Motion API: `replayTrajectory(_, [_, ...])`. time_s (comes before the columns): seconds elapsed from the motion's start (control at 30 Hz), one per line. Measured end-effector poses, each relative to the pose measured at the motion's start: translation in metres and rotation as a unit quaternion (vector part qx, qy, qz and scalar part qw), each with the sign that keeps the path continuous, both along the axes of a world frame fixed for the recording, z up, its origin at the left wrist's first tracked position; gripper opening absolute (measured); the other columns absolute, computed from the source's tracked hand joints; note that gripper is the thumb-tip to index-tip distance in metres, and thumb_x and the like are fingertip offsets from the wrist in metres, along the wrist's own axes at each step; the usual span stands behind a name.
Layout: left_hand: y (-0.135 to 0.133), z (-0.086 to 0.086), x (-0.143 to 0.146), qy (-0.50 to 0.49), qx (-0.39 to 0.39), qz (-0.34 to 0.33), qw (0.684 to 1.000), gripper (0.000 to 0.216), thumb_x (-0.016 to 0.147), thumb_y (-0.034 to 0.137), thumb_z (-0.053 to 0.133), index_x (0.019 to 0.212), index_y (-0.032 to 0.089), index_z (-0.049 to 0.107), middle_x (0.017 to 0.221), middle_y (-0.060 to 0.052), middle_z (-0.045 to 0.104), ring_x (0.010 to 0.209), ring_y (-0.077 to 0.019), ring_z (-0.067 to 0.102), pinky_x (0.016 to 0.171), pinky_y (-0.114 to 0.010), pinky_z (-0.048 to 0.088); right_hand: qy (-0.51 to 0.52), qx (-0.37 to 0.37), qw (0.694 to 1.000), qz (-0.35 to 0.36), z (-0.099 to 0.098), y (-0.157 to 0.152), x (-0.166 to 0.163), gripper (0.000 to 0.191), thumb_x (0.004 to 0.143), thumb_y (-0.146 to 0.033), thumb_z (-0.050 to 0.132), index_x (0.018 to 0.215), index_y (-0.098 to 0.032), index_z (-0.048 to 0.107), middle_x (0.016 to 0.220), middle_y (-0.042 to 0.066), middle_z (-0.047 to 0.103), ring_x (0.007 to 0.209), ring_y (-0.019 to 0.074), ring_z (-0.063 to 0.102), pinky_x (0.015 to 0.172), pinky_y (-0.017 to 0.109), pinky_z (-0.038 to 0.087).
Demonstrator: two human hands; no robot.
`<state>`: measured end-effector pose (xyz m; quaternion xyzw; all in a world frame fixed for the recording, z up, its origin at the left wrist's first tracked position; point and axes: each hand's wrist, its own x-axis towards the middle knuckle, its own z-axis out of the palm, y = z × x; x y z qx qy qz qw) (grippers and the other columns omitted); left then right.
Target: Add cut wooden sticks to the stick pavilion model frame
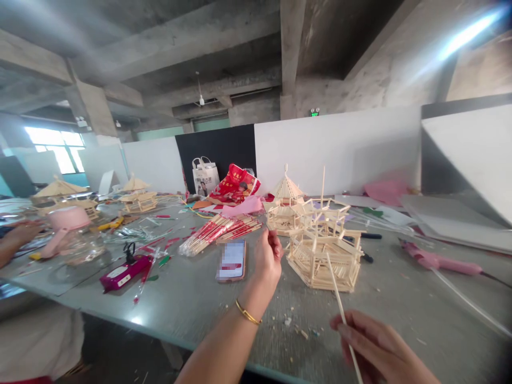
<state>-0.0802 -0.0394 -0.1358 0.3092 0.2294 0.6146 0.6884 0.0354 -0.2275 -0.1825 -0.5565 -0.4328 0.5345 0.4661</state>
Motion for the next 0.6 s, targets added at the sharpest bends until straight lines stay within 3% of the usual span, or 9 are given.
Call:
replayTrajectory(0.1, [0.000, -0.005, 0.003, 0.000, -0.023, -0.006, 1.000, 0.027, 0.075, 0.039, 0.061, 0.065, 0.015, 0.052, 0.046, 0.007, 0.044, 0.034, -0.0020, 0.033, 0.035, -0.016, 0.021, -0.008, 0.016, 1.000, -0.018, 0.004, 0.008, 0.007, 0.046, 0.074, -0.061, 0.055, 0.094, -0.020, 0.051, 0.056, -0.006, 0.052, 0.030, 0.0018, 0.035, 0.031, 0.013, 0.019])
replayTrajectory(0.33, [0.001, -0.006, 0.003, -0.008, -0.051, -0.010, 0.999, 0.027, 0.076, 0.036, 0.060, 0.063, 0.014, 0.052, 0.046, 0.007, 0.044, 0.033, -0.0017, 0.033, 0.034, -0.015, 0.021, -0.028, 0.019, 0.998, -0.056, 0.026, 0.017, 0.010, 0.047, 0.077, -0.062, 0.047, 0.081, -0.016, 0.055, 0.051, -0.003, 0.052, 0.030, 0.0035, 0.036, 0.030, 0.015, 0.021])
replayTrajectory(0.6, [0.004, -0.011, 0.004, -0.008, -0.073, -0.008, 0.997, 0.023, 0.082, 0.027, 0.052, 0.063, 0.014, 0.050, 0.047, 0.006, 0.044, 0.033, -0.0018, 0.033, 0.034, -0.015, 0.022, -0.035, 0.045, 0.993, -0.106, 0.019, 0.026, 0.015, 0.048, 0.075, -0.063, 0.053, 0.067, -0.016, 0.059, 0.051, -0.002, 0.047, 0.039, 0.0054, 0.036, 0.037, 0.017, 0.022])
